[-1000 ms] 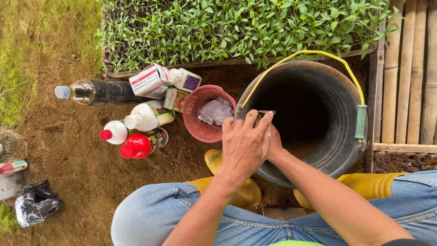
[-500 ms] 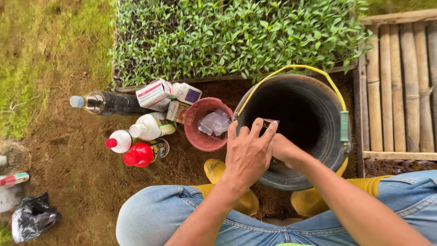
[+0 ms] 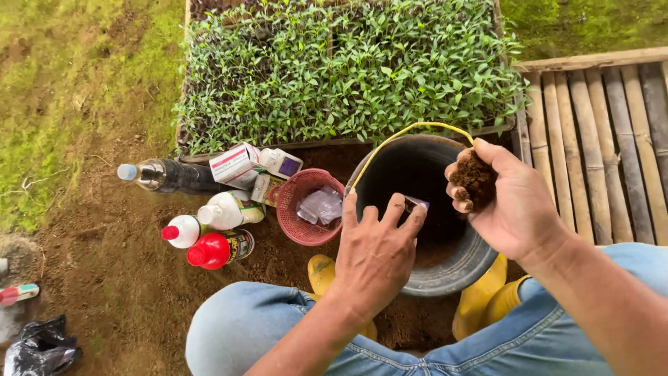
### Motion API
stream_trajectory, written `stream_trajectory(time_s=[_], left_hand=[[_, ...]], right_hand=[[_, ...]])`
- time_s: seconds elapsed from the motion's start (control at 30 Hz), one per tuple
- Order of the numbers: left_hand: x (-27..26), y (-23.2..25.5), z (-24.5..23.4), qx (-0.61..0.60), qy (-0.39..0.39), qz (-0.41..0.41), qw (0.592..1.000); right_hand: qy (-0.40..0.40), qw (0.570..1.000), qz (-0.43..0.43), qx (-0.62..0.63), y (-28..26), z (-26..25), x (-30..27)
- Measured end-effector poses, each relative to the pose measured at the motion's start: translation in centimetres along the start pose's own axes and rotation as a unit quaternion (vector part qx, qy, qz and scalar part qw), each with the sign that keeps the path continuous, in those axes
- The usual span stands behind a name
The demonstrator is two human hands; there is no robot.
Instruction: The person sits on the ground and fills small plastic planting pouches with soil from a bucket. They open each pouch, scoop soil into it, and place the filled pouch into a wooden tray.
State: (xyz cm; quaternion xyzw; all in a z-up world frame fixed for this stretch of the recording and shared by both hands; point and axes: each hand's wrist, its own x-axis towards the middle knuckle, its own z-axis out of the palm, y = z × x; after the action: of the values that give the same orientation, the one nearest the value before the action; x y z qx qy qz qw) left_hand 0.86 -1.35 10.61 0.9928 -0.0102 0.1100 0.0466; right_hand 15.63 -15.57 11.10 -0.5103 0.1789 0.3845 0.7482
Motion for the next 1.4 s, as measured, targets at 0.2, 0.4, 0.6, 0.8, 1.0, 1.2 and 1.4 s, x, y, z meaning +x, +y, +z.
stream_trajectory(time_s=[0.2,0.4,0.6,0.8,1.0,1.2,1.4], left_hand=[[-0.7,0.0,0.8,-0.007,0.016,0.013,1.000],[-0.3,-0.1,3.4,-0.046,-0.034,0.001,0.998],[1.0,-0.5,3.9,-0.051,-0.050,-0.001,0.997],[1.8,-1.0,5.3,-0.057,-0.050,-0.003,0.997],[2.5,-1.2,6.0,-0.067,-0.021,0.001,0.998],[2.8,-1.6,6.8,-0.073,-0.025,0.006,0.997],[3.2,-1.3,6.9,-0.118,-0.067,0.007,0.991]], right_hand=[[-0.056,0.993,-0.041,0.097,0.5,1.9,-0.9],[-0.070,0.992,-0.080,0.061,1.9,3.4,0.2],[-0.034,0.990,-0.136,-0.020,2.0,4.6,1.1],[-0.071,0.980,-0.183,-0.013,2.2,4.5,2.5],[-0.113,0.967,-0.224,-0.041,2.3,4.3,3.2],[-0.120,0.956,-0.260,-0.065,2.6,3.8,4.3],[-0.144,0.930,-0.333,-0.059,3.3,3.6,4.9]])
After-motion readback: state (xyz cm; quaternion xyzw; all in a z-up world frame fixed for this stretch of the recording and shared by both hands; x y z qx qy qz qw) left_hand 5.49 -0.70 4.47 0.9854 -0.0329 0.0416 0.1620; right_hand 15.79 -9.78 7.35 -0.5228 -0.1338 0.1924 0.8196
